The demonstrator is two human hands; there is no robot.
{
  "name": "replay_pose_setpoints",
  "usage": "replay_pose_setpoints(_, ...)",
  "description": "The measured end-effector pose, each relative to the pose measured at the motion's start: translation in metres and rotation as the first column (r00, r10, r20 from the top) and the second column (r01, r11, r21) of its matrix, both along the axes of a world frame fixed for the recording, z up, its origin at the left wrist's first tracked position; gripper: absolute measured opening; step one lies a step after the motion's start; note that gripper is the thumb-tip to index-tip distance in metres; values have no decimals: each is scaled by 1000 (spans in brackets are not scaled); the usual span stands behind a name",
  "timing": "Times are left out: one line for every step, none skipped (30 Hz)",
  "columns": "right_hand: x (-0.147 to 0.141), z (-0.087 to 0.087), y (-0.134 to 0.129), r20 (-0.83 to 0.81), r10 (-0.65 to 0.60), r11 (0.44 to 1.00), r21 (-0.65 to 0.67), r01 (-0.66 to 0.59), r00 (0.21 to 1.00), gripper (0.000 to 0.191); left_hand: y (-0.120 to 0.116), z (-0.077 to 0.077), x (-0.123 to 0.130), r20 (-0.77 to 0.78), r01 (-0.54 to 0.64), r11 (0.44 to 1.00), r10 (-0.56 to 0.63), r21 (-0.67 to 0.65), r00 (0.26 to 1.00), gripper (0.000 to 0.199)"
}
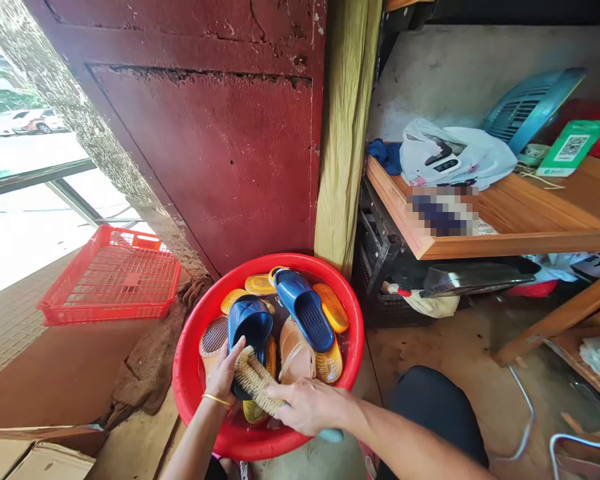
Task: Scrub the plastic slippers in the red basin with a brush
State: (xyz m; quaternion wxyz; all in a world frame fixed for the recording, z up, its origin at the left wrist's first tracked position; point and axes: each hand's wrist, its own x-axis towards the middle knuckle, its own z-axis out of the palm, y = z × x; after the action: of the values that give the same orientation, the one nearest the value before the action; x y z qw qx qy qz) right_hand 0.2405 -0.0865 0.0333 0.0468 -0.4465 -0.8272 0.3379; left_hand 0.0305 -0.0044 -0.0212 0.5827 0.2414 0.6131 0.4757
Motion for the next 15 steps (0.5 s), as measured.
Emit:
replay_pose_setpoints(9,5,1,33,2,1000,5,-2,999,36,1,2,-3,46,24,999,-22,-36,999,82)
replay_pose_setpoints(20,10,5,62,1,1000,6,-1,998,35,2,4,-7,51,39,998,-37,-55,998,80)
replay_pose_setpoints(30,16,9,83,-4,1000,4,4,997,34,3,4,-12,4,45,998,-45,-50,999,75)
replay_pose_setpoints(40,21,13,89,-16,1000,2,16,996,33,4,3,-17,-85,43,999,-44,-20,995,68)
replay_pose_setpoints(48,25,17,76,-38,999,6,38,996,34,4,2,-22,-198,49,998,-41,33,979,61)
replay_pose_setpoints(52,27,20,42,-73,997,23,72,996,37,4,1,-27,-316,68,993,-33,99,948,55)
replay_pose_setpoints(54,27,22,-6,-116,992,54,116,993,41,3,0,-30,-421,106,981,-28,163,907,49)
replay_pose_setpoints(53,26,25,-53,-157,982,95,162,986,45,0,1,-32,-506,153,966,-27,210,862,45)
replay_pose_setpoints(48,24,27,-87,-184,970,144,195,979,48,-3,2,-32,-565,203,950,-36,235,824,43)
replay_pose_setpoints(43,20,30,-92,-198,958,193,213,976,51,-7,5,-31,-601,251,936,-56,246,797,43)
replay_pose_setpoints(36,16,33,-65,-209,947,234,218,976,53,-12,8,-27,-621,292,923,-77,252,780,45)
replay_pose_setpoints(30,12,38,-16,-225,939,263,221,974,55,-17,12,-23,-631,321,910,-91,262,770,48)
replay_pose_setpoints(26,8,43,39,-254,932,279,233,967,56,-22,16,-18,-636,345,898,-100,274,766,50)
replay_pose_setpoints(23,6,50,84,-292,923,285,258,953,57,-26,19,-14,-636,358,888,-102,289,765,51)
replay_pose_setpoints(22,4,57,115,-336,912,286,293,935,57,-29,20,-12,-632,366,881,-104,300,768,52)
